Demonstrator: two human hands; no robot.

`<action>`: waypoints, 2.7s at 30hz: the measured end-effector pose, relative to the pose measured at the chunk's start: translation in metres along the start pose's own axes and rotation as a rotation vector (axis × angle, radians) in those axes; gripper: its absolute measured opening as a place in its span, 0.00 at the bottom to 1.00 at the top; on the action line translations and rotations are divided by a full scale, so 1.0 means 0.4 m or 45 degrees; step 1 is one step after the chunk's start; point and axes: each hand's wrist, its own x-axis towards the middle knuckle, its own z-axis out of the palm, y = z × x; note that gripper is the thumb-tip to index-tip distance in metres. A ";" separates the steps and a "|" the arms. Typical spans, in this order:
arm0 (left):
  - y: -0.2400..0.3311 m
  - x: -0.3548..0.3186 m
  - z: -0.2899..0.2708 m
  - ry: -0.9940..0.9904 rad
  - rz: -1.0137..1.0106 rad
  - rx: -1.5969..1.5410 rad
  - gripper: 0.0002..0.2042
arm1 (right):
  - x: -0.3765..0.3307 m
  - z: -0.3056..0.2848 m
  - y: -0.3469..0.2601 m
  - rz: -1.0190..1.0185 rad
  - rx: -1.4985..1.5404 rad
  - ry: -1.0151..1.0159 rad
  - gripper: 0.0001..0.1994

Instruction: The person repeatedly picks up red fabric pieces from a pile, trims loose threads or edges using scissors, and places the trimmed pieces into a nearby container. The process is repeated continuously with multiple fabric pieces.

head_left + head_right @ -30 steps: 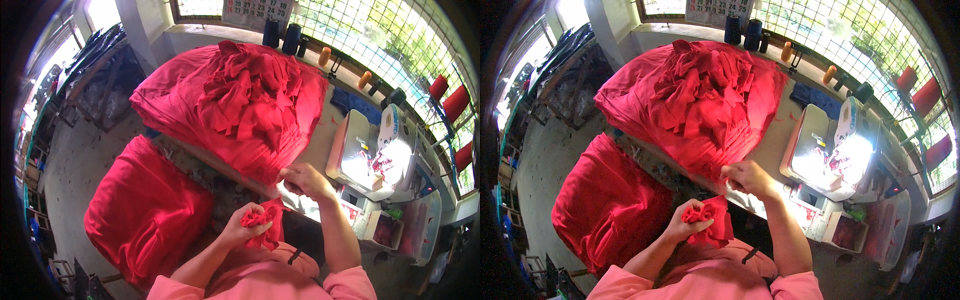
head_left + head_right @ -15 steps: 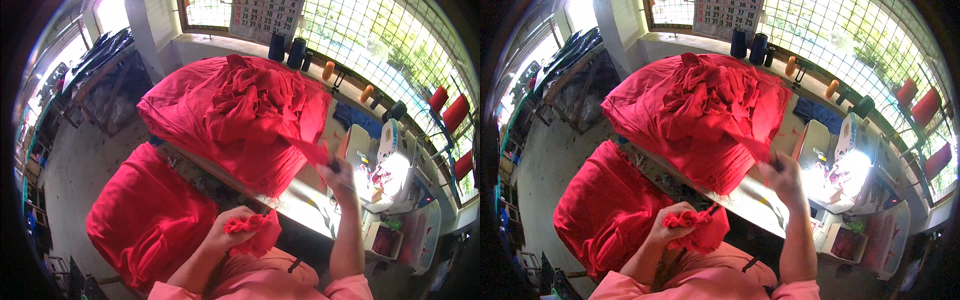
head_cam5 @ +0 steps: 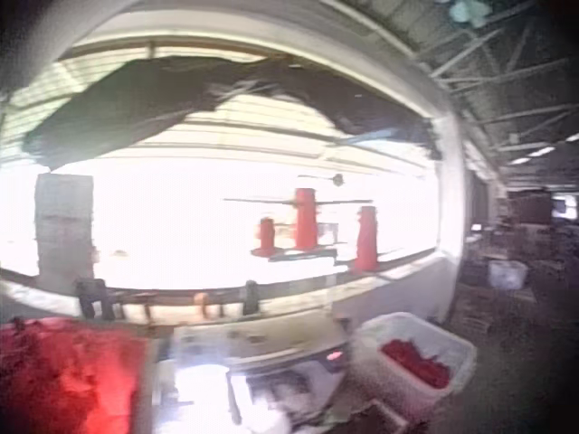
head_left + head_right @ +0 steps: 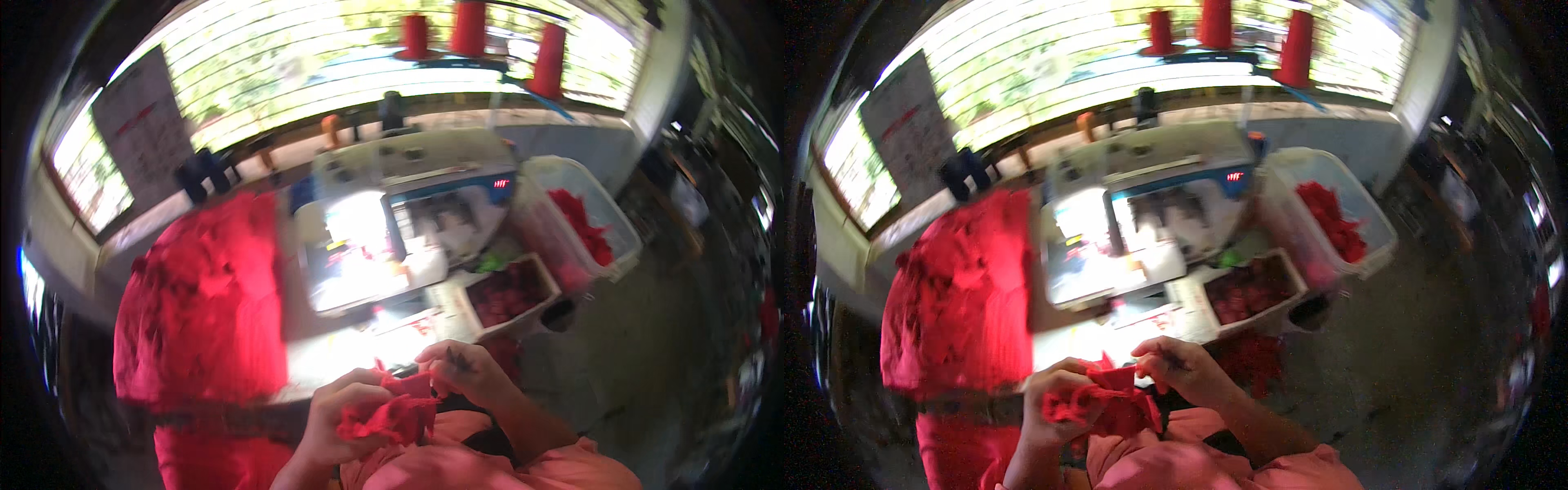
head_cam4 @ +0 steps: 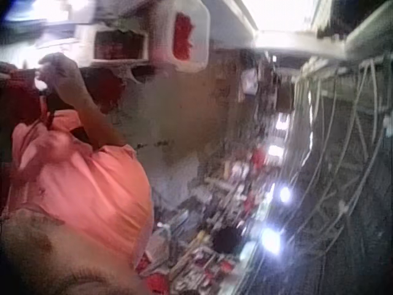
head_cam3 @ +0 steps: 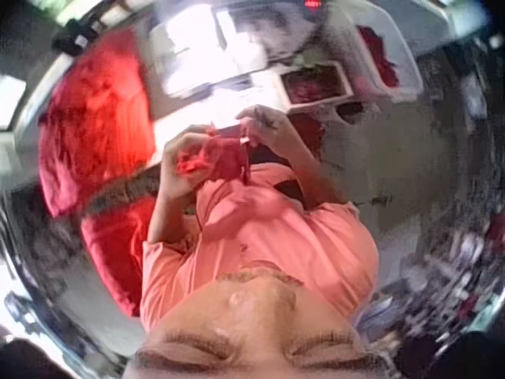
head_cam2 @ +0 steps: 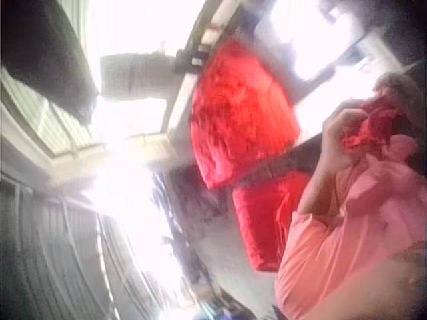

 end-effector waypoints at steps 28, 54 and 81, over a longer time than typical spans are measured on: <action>-0.010 0.616 0.492 0.169 0.457 0.238 0.24 | -0.237 -0.219 0.276 0.176 -0.004 0.303 0.13; -0.239 -0.262 -0.585 1.140 -0.901 1.476 0.28 | 0.624 0.626 0.136 -0.389 -1.181 -0.252 0.23; -0.124 -0.153 -0.720 1.558 0.166 1.153 0.17 | 0.513 0.362 -0.182 -0.427 -0.315 -0.078 0.06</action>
